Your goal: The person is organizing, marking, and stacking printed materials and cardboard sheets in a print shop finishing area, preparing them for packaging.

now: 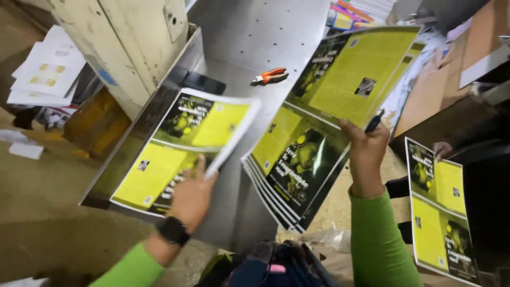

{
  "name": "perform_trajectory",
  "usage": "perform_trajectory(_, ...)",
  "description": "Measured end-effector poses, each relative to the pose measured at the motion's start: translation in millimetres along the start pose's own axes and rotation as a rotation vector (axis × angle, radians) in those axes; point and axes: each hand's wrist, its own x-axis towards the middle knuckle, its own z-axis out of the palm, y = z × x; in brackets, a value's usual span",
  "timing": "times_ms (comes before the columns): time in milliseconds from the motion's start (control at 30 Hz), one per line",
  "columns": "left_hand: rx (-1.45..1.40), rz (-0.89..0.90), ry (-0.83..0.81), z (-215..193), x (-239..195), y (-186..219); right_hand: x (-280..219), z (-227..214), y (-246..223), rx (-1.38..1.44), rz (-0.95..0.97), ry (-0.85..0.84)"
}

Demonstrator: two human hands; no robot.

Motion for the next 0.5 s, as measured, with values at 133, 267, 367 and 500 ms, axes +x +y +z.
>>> perform_trajectory(133,0.051,0.035,-0.272,123.5,-17.4,50.5,-4.0,-12.5,-46.3,0.020,-0.161,-0.019)
perform_trajectory(267,0.026,0.048,-0.578,105.3,-0.8,38.3,-9.6,-27.8,-45.6,0.056,-0.230,-0.011)
perform_trajectory(367,-0.470,-0.169,-0.358,86.0,36.5,8.5,-8.3,-44.9,-35.4,0.057,-0.257,-0.066)
perform_trajectory(500,-1.263,-0.046,0.258,-47.9,99.3,-34.9,-6.0,-46.4,-39.5,0.154,-0.354,-0.119)
